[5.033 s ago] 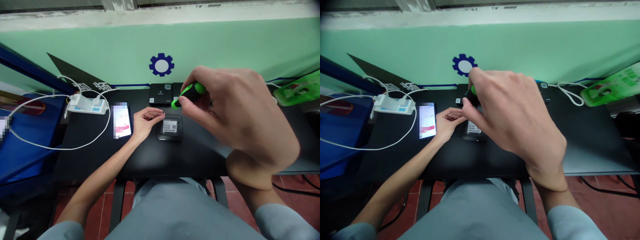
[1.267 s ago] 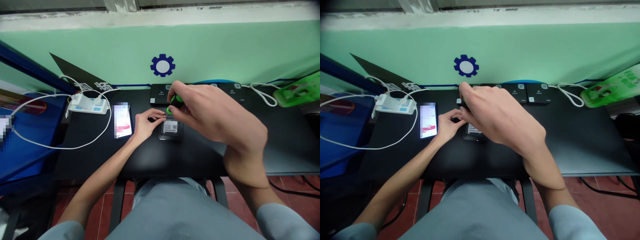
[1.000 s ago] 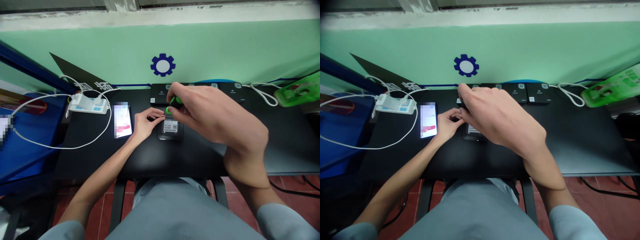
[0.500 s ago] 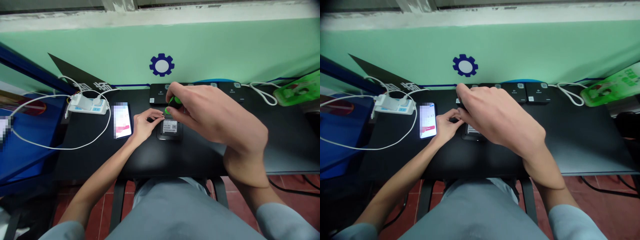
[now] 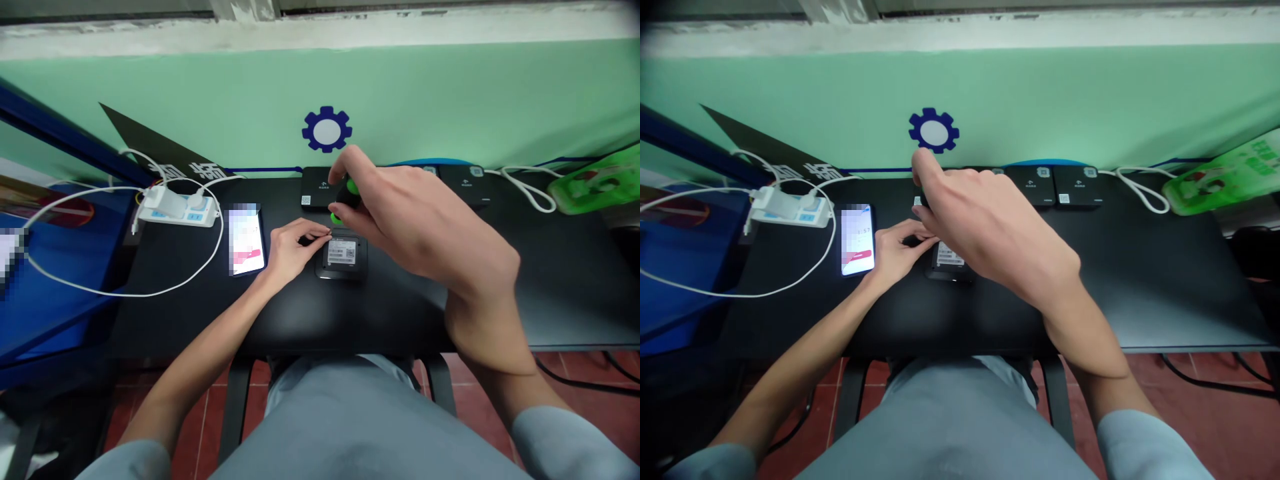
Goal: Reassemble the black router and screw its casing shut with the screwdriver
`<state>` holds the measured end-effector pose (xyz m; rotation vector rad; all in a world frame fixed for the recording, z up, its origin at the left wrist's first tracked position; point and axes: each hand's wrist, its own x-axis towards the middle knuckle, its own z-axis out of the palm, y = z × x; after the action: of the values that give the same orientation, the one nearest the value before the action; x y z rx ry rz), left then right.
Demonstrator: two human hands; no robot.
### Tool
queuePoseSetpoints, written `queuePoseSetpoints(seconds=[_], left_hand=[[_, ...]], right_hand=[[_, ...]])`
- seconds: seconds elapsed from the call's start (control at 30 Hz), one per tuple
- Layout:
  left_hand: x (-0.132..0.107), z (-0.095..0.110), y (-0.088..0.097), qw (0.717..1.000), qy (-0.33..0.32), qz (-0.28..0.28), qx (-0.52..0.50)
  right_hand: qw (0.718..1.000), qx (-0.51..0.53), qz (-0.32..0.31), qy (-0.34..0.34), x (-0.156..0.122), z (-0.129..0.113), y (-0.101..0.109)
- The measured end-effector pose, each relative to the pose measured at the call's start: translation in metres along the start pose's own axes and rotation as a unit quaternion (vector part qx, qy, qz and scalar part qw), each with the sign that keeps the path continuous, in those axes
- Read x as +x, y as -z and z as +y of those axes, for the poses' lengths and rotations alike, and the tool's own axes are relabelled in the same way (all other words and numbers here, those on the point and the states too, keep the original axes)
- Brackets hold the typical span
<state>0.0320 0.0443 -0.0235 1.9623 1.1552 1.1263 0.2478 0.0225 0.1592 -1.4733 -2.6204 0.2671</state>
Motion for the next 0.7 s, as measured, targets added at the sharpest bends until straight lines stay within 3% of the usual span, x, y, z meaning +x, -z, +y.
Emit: queuePoseSetpoints(seconds=[0.7], left_hand=[[-0.0006, -0.0053, -0.0025, 1.000, 0.005, 0.013, -0.010]], right_hand=[[1.000, 0.009, 0.016, 0.021, 0.0002, 0.0018, -0.0062]])
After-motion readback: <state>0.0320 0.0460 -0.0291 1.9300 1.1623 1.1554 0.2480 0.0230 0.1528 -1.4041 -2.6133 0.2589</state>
